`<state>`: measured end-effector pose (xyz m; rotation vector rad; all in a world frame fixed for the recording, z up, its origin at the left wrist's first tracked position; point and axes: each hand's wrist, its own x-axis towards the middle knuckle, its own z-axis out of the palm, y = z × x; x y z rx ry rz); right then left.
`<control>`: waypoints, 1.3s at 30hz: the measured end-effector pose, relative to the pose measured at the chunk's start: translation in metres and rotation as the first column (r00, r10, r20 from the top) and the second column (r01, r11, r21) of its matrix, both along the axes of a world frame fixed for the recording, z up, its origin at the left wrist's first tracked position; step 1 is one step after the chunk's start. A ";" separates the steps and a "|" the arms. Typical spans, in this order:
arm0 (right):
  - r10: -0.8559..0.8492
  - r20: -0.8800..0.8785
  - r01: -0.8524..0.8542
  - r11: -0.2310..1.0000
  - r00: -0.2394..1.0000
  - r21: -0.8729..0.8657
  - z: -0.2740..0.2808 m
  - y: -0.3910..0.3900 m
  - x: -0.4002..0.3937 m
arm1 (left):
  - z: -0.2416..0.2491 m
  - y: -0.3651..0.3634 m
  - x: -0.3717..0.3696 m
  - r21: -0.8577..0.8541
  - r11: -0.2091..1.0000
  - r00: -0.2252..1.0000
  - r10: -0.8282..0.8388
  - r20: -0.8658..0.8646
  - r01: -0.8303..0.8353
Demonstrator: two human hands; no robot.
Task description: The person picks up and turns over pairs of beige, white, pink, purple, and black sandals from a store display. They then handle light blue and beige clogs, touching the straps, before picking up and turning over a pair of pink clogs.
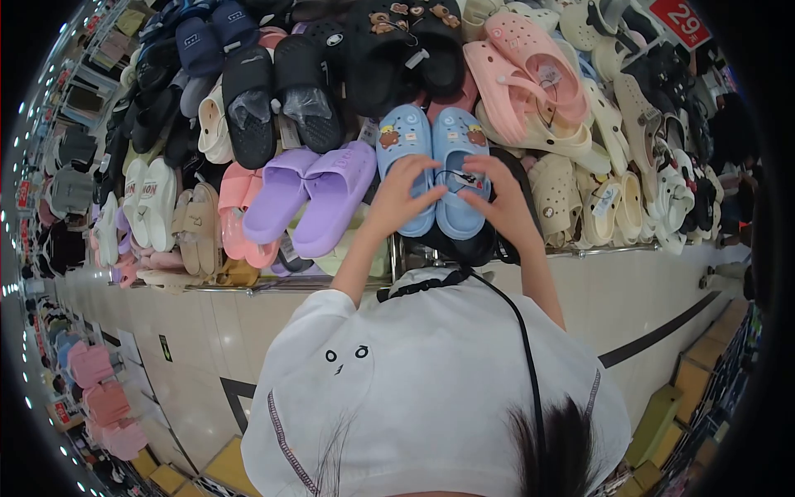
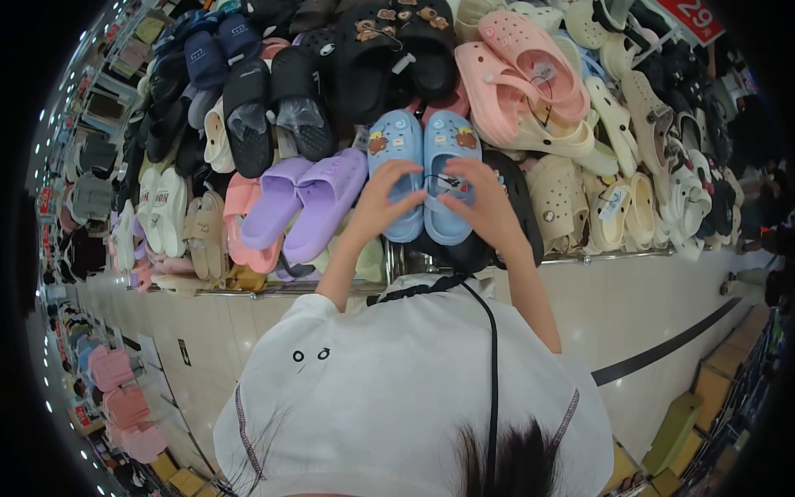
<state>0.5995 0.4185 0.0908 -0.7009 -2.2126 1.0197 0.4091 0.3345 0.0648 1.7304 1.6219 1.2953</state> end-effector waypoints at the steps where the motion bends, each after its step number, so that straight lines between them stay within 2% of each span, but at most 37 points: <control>1: -0.023 0.047 0.021 0.999 0.999 0.023 -0.003 -0.008 0.003 | -0.002 -0.005 0.005 -0.002 1.000 1.000 -0.009 0.002 0.009; 3: -0.055 0.095 0.050 0.998 0.994 0.047 -0.008 -0.017 0.005 | -0.006 -0.009 0.013 0.006 0.994 0.994 -0.109 -0.027 0.109; 6: -0.124 0.110 0.121 0.992 0.986 0.036 -0.018 -0.017 0.001 | -0.009 -0.008 0.022 0.036 0.991 0.987 -0.122 -0.100 0.126; 7: -0.160 0.136 0.149 0.985 0.978 0.088 -0.024 -0.014 -0.003 | -0.011 -0.008 0.021 0.036 0.990 0.987 -0.129 -0.100 0.133; 9: -0.206 0.161 0.184 0.973 0.965 0.141 -0.029 -0.009 -0.010 | -0.018 -0.007 0.020 -0.018 0.993 0.969 -0.117 -0.219 0.116; 14: -0.362 0.309 0.227 0.890 0.879 0.396 -0.031 -0.014 -0.027 | -0.019 -0.012 0.026 -0.012 0.995 0.967 -0.097 -0.235 0.098; 16: -0.391 0.323 0.244 0.878 0.862 0.412 -0.035 -0.017 -0.033 | -0.015 -0.015 0.029 0.008 0.995 0.966 -0.099 -0.237 0.104; 18: -0.439 0.344 0.255 0.847 0.830 0.465 -0.037 -0.018 -0.037 | -0.012 -0.016 0.031 0.009 0.997 0.946 -0.065 -0.317 0.072; 20: -0.430 0.404 0.257 0.873 0.808 0.414 -0.037 -0.019 -0.033 | -0.017 -0.015 0.030 -0.019 0.994 0.954 -0.107 -0.281 0.106; 22: -0.369 0.252 0.243 0.876 0.894 0.417 -0.038 -0.023 -0.026 | -0.024 -0.015 0.031 -0.008 0.998 0.942 -0.061 -0.329 0.062; 23: -0.316 0.159 0.256 0.915 0.935 0.312 -0.035 -0.027 -0.020 | -0.028 -0.014 0.033 0.019 0.999 0.948 -0.036 -0.317 0.044; 24: -0.327 0.164 0.266 0.912 0.931 0.312 -0.033 -0.032 -0.013 | -0.026 -0.013 0.035 0.018 0.998 0.949 -0.047 -0.312 0.056; 26: -0.394 0.012 0.382 0.897 0.919 0.224 -0.033 -0.043 0.003 | -0.020 -0.014 0.038 0.044 0.999 0.942 -0.008 -0.335 0.024; 28: -0.524 0.031 0.506 0.836 0.851 0.214 -0.050 -0.050 0.026 | -0.018 -0.014 0.040 0.023 1.000 0.942 -0.010 -0.335 0.019; 30: -0.625 0.101 0.591 0.771 0.774 0.239 -0.063 -0.055 0.054 | -0.019 -0.015 0.046 0.036 0.996 0.965 0.093 -0.247 -0.086; 31: -0.661 0.090 0.630 0.742 0.745 0.232 -0.070 -0.056 0.068 | -0.020 -0.017 0.054 0.107 0.980 0.964 0.184 -0.191 -0.166; 32: -0.693 0.112 0.661 0.715 0.712 0.226 -0.075 -0.057 0.079 | -0.019 -0.020 0.062 0.104 0.980 0.963 0.185 -0.193 -0.167; 35: -0.686 0.165 0.669 0.728 0.709 0.149 -0.081 -0.051 0.102 | -0.024 -0.034 0.086 0.320 0.915 0.952 0.290 -0.100 -0.245; 36: -0.668 0.252 0.667 0.738 0.701 0.102 -0.085 -0.048 0.107 | -0.030 -0.039 0.093 0.314 0.914 0.948 0.302 -0.106 -0.256; 37: -0.640 0.335 0.663 0.746 0.692 0.057 -0.090 -0.044 0.110 | -0.034 -0.042 0.100 0.295 0.943 0.980 0.181 -0.079 -0.151; 38: -0.625 0.332 0.648 0.760 0.706 0.051 -0.098 -0.039 0.112 | -0.039 -0.044 0.107 0.284 0.958 0.997 0.063 -0.049 -0.046; 39: -0.598 0.314 0.627 0.779 0.737 0.009 -0.105 -0.034 0.113 | -0.043 -0.045 0.115 0.285 0.956 0.995 0.086 -0.055 -0.067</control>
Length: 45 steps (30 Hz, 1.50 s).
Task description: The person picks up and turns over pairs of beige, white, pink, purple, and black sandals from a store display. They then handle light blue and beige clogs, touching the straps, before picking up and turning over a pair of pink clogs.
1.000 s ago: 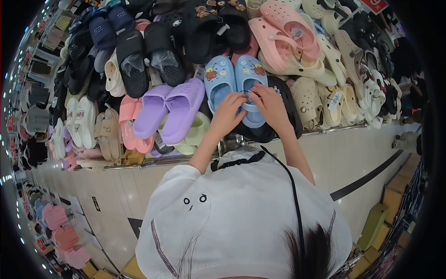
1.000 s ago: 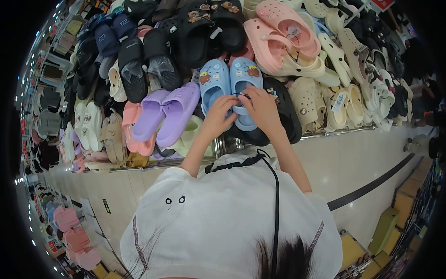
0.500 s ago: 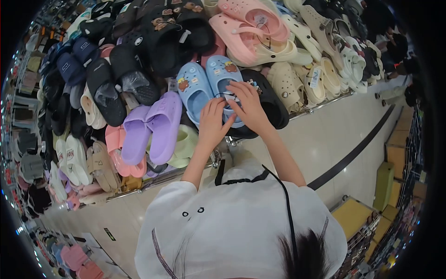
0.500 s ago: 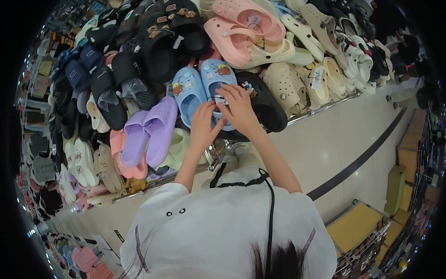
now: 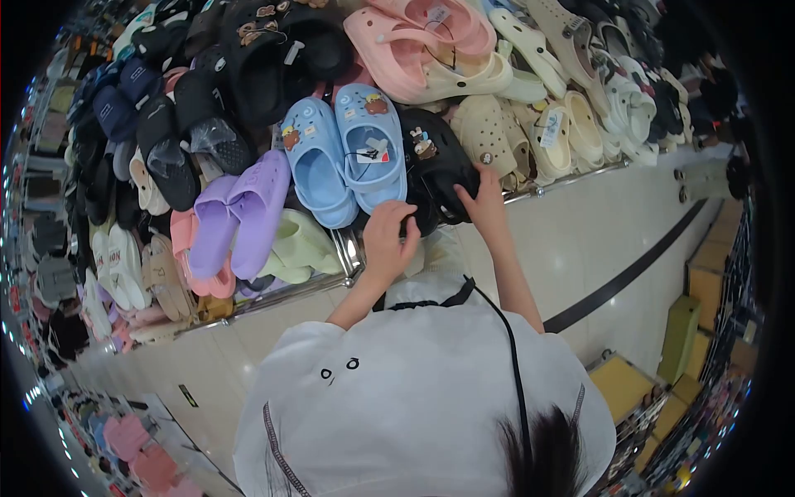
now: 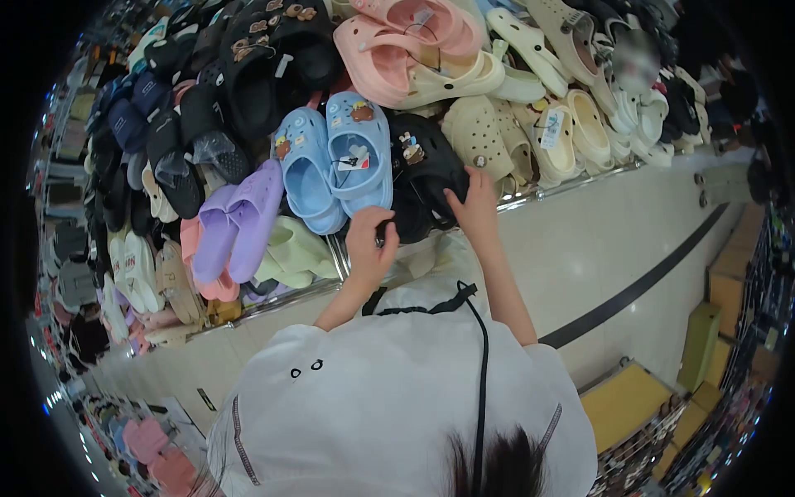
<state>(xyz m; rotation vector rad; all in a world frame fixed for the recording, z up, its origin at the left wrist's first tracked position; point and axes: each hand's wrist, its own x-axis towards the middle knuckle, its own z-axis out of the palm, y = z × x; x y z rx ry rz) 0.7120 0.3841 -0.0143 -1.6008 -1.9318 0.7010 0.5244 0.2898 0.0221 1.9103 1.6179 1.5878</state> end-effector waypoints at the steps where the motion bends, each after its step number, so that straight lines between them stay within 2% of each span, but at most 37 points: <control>1: 0.032 -0.042 -0.033 0.999 0.999 -0.020 -0.005 0.006 0.000 | -0.002 0.000 0.008 -0.092 0.996 0.996 0.003 -0.090 -0.011; 2: 0.071 -0.013 -0.071 0.997 0.997 -0.016 -0.007 0.009 0.002 | -0.003 0.002 0.017 -0.180 0.983 0.984 0.000 -0.178 -0.033; 3: 0.097 -0.022 -0.097 0.995 0.995 -0.007 -0.006 0.012 0.005 | -0.001 0.006 0.027 -0.171 0.983 0.982 0.027 -0.187 -0.060; 5: 0.150 0.028 -0.146 0.982 0.988 -0.118 -0.003 0.020 0.013 | 0.003 0.014 0.048 -0.379 0.922 0.994 0.103 0.046 -0.078; 6: 0.203 0.054 -0.193 0.969 0.978 -0.153 0.000 0.023 0.016 | 0.001 0.021 0.054 -0.420 0.904 0.991 0.116 0.064 -0.079; 7: 0.229 0.055 -0.218 0.964 0.972 -0.152 0.001 0.025 0.020 | -0.001 0.028 0.061 -0.419 0.902 0.988 0.142 0.065 -0.102; 9: 0.308 0.047 -0.292 0.933 0.950 -0.212 0.003 0.029 0.025 | -0.003 0.044 0.072 -0.364 0.873 0.946 0.294 -0.134 -0.323; 10: 0.330 0.050 -0.313 0.926 0.943 -0.212 0.004 0.029 0.028 | -0.006 0.050 0.075 -0.422 0.838 0.938 0.325 -0.124 -0.346; 11: 0.342 0.040 -0.326 0.922 0.939 -0.210 0.004 0.028 0.031 | -0.007 0.053 0.079 -0.424 0.830 0.931 0.344 -0.121 -0.362; 13: 0.365 0.019 -0.354 0.914 0.931 -0.200 0.005 0.029 0.036 | -0.006 0.060 0.087 -0.397 0.767 0.864 0.455 -0.216 -0.504; 15: 0.392 0.029 -0.375 0.899 0.920 -0.227 0.007 0.028 0.044 | -0.011 0.066 0.089 -0.378 0.747 0.837 0.485 -0.255 -0.547; 17: 0.392 -0.069 -0.395 0.872 0.917 -0.291 0.005 0.029 0.052 | -0.012 0.069 0.089 -0.446 0.718 0.843 0.489 -0.222 -0.534; 20: 0.409 -0.130 -0.429 0.859 0.903 -0.278 0.002 0.033 0.059 | -0.011 0.072 0.091 -0.498 0.690 0.843 0.502 -0.193 -0.525; 23: 0.452 -0.097 -0.462 0.866 0.887 -0.189 0.004 0.040 0.064 | -0.016 0.072 0.093 -0.471 0.699 0.831 0.532 -0.160 -0.538; 27: 0.404 -0.033 -0.405 0.910 0.914 -0.084 0.041 0.070 0.048 | -0.012 0.075 0.098 -0.457 0.708 0.826 0.549 -0.125 -0.539; 29: 0.579 -0.059 -0.571 0.813 0.813 0.116 0.048 0.086 0.033 | -0.013 0.075 0.100 -0.433 0.733 0.834 0.544 -0.089 -0.524; 30: 0.574 -0.054 -0.565 0.816 0.817 0.119 0.051 0.092 0.025 | -0.015 0.076 0.099 -0.421 0.757 0.852 0.516 -0.086 -0.500; 32: 0.813 -0.010 -0.781 0.563 0.582 0.272 0.055 0.103 0.008 | -0.013 0.075 0.095 -0.435 0.770 0.873 0.478 -0.093 -0.467; 33: 0.809 -0.009 -0.777 0.567 0.588 0.275 0.052 0.110 0.003 | -0.012 0.073 0.092 -0.456 0.772 0.887 0.450 -0.100 -0.443; 35: 0.922 0.143 -0.911 0.314 0.360 0.266 0.043 0.121 -0.004 | -0.012 0.070 0.087 -0.476 0.776 0.899 0.432 -0.077 -0.413; 36: 0.923 0.143 -0.913 0.311 0.356 0.263 0.043 0.127 -0.007 | -0.013 0.069 0.086 -0.461 0.795 0.905 0.423 -0.046 -0.395; 38: 0.934 0.163 -0.946 0.301 0.318 0.121 0.045 0.134 -0.014 | -0.014 0.066 0.085 -0.448 0.807 0.906 0.423 -0.017 -0.385; 42: 0.940 0.192 -0.959 0.269 0.282 0.091 0.046 0.135 -0.016 | -0.011 0.067 0.086 -0.471 0.789 0.889 0.458 0.023 -0.394; 45: 0.934 0.119 -0.942 0.333 0.335 0.038 0.049 0.126 -0.009 | -0.013 0.065 0.085 -0.470 0.797 0.893 0.449 0.042 -0.378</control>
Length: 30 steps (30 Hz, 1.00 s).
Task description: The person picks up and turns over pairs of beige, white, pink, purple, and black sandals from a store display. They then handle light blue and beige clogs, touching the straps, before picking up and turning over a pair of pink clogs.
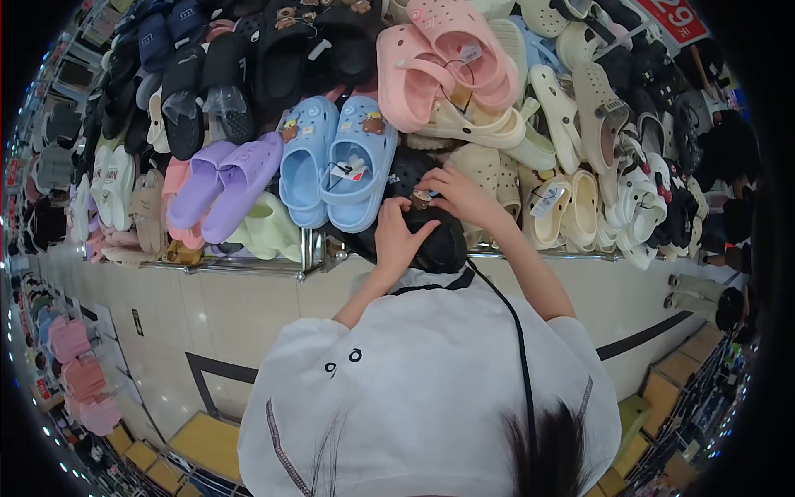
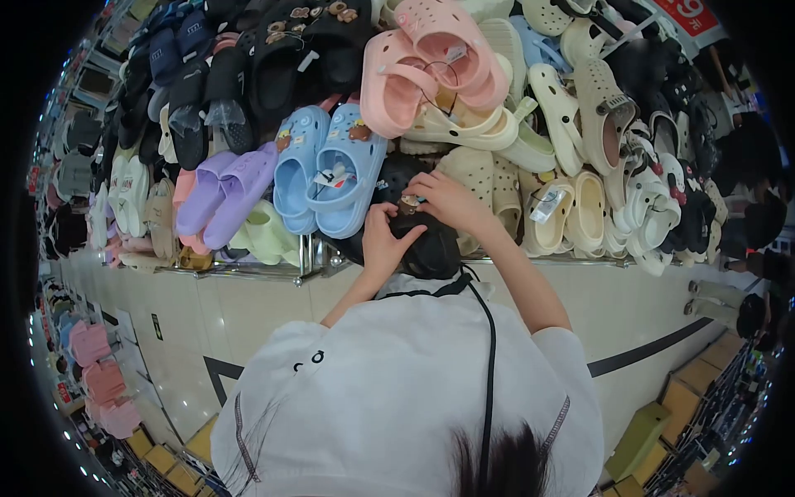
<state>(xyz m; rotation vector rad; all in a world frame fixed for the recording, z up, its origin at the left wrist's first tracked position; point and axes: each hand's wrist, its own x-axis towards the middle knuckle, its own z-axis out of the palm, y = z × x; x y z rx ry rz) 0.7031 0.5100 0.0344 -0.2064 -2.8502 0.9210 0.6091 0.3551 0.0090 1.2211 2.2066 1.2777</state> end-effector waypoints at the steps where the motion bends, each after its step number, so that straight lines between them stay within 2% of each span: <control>1: -0.059 0.002 0.059 0.998 0.998 -0.035 0.001 -0.005 0.002 | 0.000 -0.001 0.000 0.007 1.000 1.000 -0.010 -0.008 0.010; 8: -0.301 -0.076 0.289 0.948 0.951 -0.136 0.000 -0.020 0.006 | -0.001 -0.006 -0.003 0.002 0.999 0.998 -0.037 0.049 0.037; 9: -0.289 -0.074 0.278 0.951 0.954 -0.134 0.001 -0.023 0.005 | -0.001 -0.008 -0.003 0.003 1.000 0.998 -0.025 0.051 0.025; 11: -0.447 0.041 0.441 0.858 0.894 -0.264 0.003 -0.032 0.006 | 0.001 -0.011 -0.002 0.024 0.999 0.998 -0.050 0.047 0.049; 12: -0.440 0.040 0.434 0.861 0.897 -0.265 0.003 -0.036 0.005 | -0.001 -0.012 -0.002 0.023 0.999 0.998 -0.042 0.046 0.041; 14: -0.564 0.126 0.575 0.769 0.816 -0.279 0.004 -0.043 0.005 | -0.005 -0.013 -0.002 0.075 0.997 1.000 -0.024 -0.018 0.026; 15: -0.560 0.124 0.571 0.772 0.819 -0.279 0.003 -0.047 0.004 | -0.005 -0.013 -0.002 0.077 0.997 1.000 -0.019 -0.019 0.020; 17: -0.661 0.086 0.655 0.702 0.745 -0.280 -0.001 -0.056 0.002 | -0.004 -0.014 -0.002 0.079 0.996 1.000 -0.027 -0.009 0.028; 21: -0.689 0.051 0.667 0.677 0.723 -0.310 -0.004 -0.061 0.001 | -0.005 -0.015 -0.003 0.079 0.996 0.999 -0.041 -0.019 0.042; 27: -0.571 -0.026 0.524 0.771 0.821 -0.362 -0.012 -0.044 0.011 | -0.001 -0.017 -0.002 0.089 0.995 0.999 -0.046 -0.027 0.048; 29: -0.438 -0.241 0.387 0.892 0.866 -0.233 -0.021 -0.033 0.009 | -0.002 -0.019 -0.004 0.099 0.990 0.994 -0.095 -0.055 0.100; 30: -0.434 -0.244 0.381 0.894 0.867 -0.234 -0.020 -0.030 0.007 | -0.003 -0.020 -0.005 0.099 0.991 0.994 -0.090 -0.057 0.095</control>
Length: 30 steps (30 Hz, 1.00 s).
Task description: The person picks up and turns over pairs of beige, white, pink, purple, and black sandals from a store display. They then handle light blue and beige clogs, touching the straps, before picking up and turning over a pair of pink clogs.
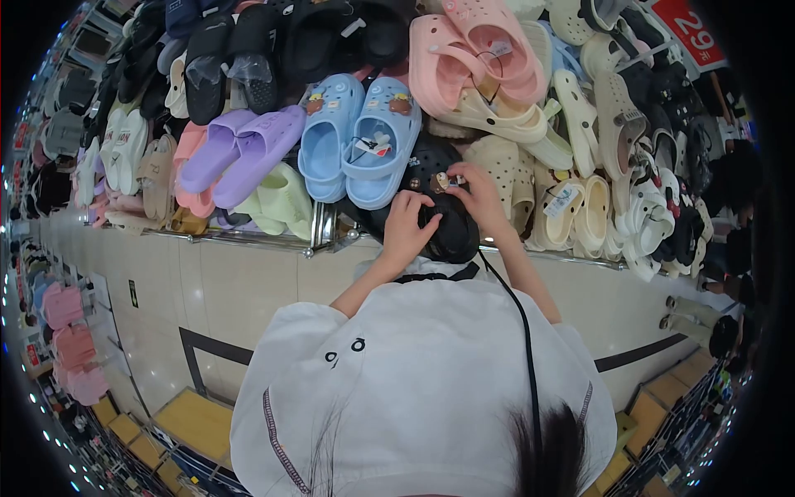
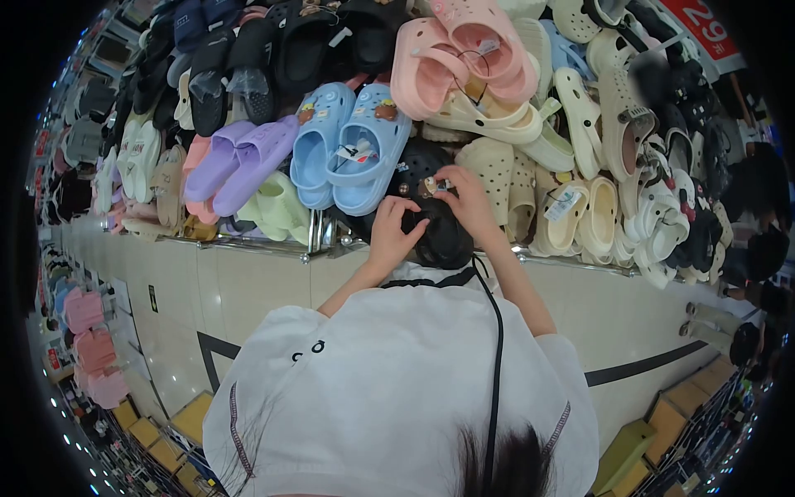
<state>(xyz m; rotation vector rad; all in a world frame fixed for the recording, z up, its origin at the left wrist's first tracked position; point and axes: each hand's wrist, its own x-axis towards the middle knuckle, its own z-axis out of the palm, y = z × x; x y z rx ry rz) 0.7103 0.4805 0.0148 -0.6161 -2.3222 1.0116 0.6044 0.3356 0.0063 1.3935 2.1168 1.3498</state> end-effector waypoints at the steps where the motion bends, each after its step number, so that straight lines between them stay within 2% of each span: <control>1: -0.001 -0.019 0.001 1.000 1.000 -0.015 0.004 0.002 -0.002 | 0.000 -0.001 0.000 0.027 0.999 1.000 -0.026 0.011 0.026; 2: -0.002 -0.039 0.001 1.000 0.999 -0.030 0.005 0.006 -0.005 | -0.001 -0.001 -0.001 0.054 0.997 0.998 -0.053 0.021 0.052; 3: -0.004 -0.005 0.004 0.992 1.000 -0.123 -0.001 0.015 -0.005 | -0.001 -0.002 0.000 0.053 0.998 0.999 -0.047 0.020 0.046; 4: 0.003 -0.007 -0.004 0.992 1.000 -0.124 -0.008 0.021 -0.007 | -0.001 -0.002 0.002 0.071 0.994 0.996 -0.084 0.013 0.083; 6: -0.089 0.002 0.077 0.847 0.996 -0.526 -0.015 0.030 -0.013 | -0.002 0.000 0.004 0.093 0.989 0.994 -0.112 -0.004 0.112; 8: -0.060 0.009 0.056 0.852 0.998 -0.520 -0.019 0.037 -0.019 | -0.004 0.000 0.005 0.082 0.990 0.992 -0.119 0.044 0.115; 11: -0.120 0.018 0.109 0.810 0.993 -0.576 -0.022 0.038 -0.027 | -0.008 0.001 -0.001 0.092 0.987 0.990 -0.133 0.044 0.128; 17: -0.106 -0.088 0.034 0.806 0.990 -0.591 -0.041 0.036 -0.052 | -0.008 0.001 -0.003 0.106 0.983 0.988 -0.153 0.035 0.149; 19: -0.066 -0.049 0.033 0.868 0.997 -0.495 -0.040 0.036 -0.053 | -0.007 0.001 -0.004 0.103 0.981 0.986 -0.165 0.028 0.162; 23: -0.067 -0.041 0.040 0.882 0.997 -0.470 -0.042 0.032 -0.048 | -0.009 0.002 -0.004 0.098 0.977 0.978 -0.197 0.072 0.190; 25: -0.081 -0.016 0.071 0.940 0.997 -0.332 -0.051 0.029 -0.047 | -0.009 0.002 -0.004 0.101 0.978 0.978 -0.192 0.087 0.183; 26: -0.077 -0.015 0.068 0.940 0.997 -0.335 -0.056 0.028 -0.047 | -0.010 0.003 -0.004 0.102 0.977 0.975 -0.199 0.095 0.189; 28: -0.224 -0.058 0.174 0.874 0.973 -0.454 -0.062 0.025 -0.048 | -0.010 0.006 -0.004 0.103 0.976 0.974 -0.201 0.105 0.190; 30: -0.234 -0.088 0.164 0.860 0.968 -0.484 -0.064 0.021 -0.042 | -0.010 0.009 -0.005 0.108 0.976 0.973 -0.200 0.114 0.189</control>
